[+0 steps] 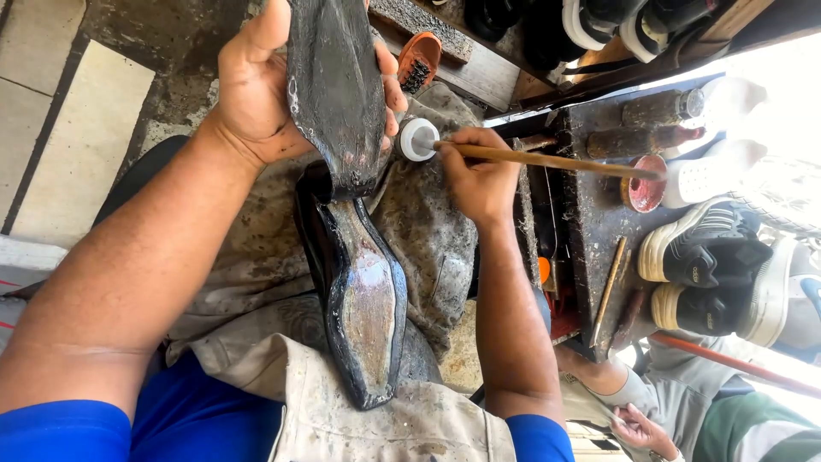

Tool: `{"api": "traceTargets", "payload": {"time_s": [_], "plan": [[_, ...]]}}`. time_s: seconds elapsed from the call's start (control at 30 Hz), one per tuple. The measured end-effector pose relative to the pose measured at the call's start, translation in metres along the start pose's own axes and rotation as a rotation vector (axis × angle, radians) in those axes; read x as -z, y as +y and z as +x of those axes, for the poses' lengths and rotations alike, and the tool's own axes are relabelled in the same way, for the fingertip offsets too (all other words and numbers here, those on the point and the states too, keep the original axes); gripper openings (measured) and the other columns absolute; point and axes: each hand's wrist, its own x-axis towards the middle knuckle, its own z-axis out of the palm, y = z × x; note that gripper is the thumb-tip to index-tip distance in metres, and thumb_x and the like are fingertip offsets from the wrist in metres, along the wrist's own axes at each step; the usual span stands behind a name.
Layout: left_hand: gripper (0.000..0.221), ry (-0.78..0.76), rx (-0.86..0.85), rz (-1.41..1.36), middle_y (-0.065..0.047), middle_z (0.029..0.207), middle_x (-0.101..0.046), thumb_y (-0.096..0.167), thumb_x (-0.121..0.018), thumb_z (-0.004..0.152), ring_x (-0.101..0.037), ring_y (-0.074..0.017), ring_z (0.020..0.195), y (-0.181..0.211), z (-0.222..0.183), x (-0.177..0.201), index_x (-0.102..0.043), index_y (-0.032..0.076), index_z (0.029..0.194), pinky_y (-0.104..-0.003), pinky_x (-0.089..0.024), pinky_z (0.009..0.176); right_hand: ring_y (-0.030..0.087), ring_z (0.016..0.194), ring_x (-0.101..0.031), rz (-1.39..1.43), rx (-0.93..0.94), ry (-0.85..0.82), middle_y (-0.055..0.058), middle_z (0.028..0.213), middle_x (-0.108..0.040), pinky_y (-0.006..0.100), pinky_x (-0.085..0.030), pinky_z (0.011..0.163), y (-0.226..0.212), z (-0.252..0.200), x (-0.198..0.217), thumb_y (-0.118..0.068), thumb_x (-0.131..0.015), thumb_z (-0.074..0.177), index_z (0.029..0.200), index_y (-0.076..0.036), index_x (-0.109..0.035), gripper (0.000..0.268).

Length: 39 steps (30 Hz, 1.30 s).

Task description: Preparing adhesive and applying it to a shoe sole using a brush

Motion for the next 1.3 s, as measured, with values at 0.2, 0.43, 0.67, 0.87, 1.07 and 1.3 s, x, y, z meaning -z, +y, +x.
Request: {"api": "traceTargets", "payload": {"time_s": [0.2, 0.43, 0.67, 0.87, 1.07, 1.3], "plan": [[0.076, 0.058, -0.029, -0.008, -0.037, 0.112, -0.067, 0.052, -0.070, 0.086, -0.069, -0.0512, 0.100, 0.001, 0.001, 0.010, -0.059, -0.006, 0.135, -0.060, -0.056, 0.094, 0.026, 0.078, -0.077, 0.599, -0.363, 0.236, 0.016, 0.096, -0.071, 0.027, -0.065, 0.056, 0.014, -0.010, 0.010, 0.006, -0.069, 0.089, 0.094, -0.006, -0.060, 0.016], [0.061, -0.076, -0.093, 0.007, -0.029, 0.130, -0.065, 0.038, -0.069, 0.095, -0.066, -0.0399, 0.121, 0.005, 0.003, 0.035, -0.058, -0.009, 0.133, -0.049, -0.053, 0.109, 0.016, 0.055, -0.050, 1.162, -0.024, 0.205, 0.013, 0.093, -0.058, 0.022, -0.038, 0.041, -0.055, -0.016, 0.033, -0.002, -0.055, 0.096, 0.081, -0.015, -0.042, 0.024], [0.069, -0.065, 0.047, 0.020, -0.028, 0.120, -0.069, 0.040, -0.069, 0.089, -0.071, -0.0320, 0.107, 0.007, 0.010, 0.022, -0.058, -0.012, 0.133, -0.039, -0.059, 0.090, 0.026, 0.107, -0.072, 0.800, 0.371, -0.145, 0.020, 0.114, -0.071, 0.031, -0.070, 0.087, -0.127, -0.004, 0.007, 0.008, -0.075, 0.083, 0.103, -0.005, -0.071, 0.024], [0.052, 0.061, -0.006, -0.212, -0.029, 0.122, -0.071, 0.029, -0.063, 0.089, -0.069, -0.0410, 0.119, -0.011, 0.014, 0.026, -0.066, -0.011, 0.122, -0.058, -0.051, 0.113, 0.035, 0.083, -0.076, 0.570, 0.574, -0.117, 0.027, 0.088, -0.070, 0.041, -0.065, 0.066, -0.130, 0.012, -0.022, 0.013, -0.078, 0.078, 0.083, 0.005, -0.068, 0.013], [0.057, 0.034, 0.008, -0.175, -0.032, 0.121, -0.070, 0.031, -0.066, 0.088, -0.068, -0.0412, 0.122, -0.010, 0.018, 0.028, -0.063, -0.014, 0.123, -0.057, -0.049, 0.115, 0.032, 0.076, -0.075, 0.427, 0.685, -0.040, 0.026, 0.085, -0.071, 0.037, -0.062, 0.066, -0.146, 0.018, -0.016, 0.007, -0.077, 0.083, 0.085, 0.003, -0.069, 0.009], [0.047, 0.000, 0.015, -0.113, -0.025, 0.117, -0.073, 0.032, -0.067, 0.090, -0.074, -0.0333, 0.110, -0.004, 0.012, 0.002, -0.067, -0.006, 0.117, -0.048, -0.059, 0.103, 0.030, 0.077, -0.076, 0.413, 0.681, -0.034, 0.023, 0.085, -0.072, 0.037, -0.061, 0.076, -0.144, 0.017, -0.012, 0.009, -0.076, 0.084, 0.085, 0.003, -0.069, 0.010]]}}
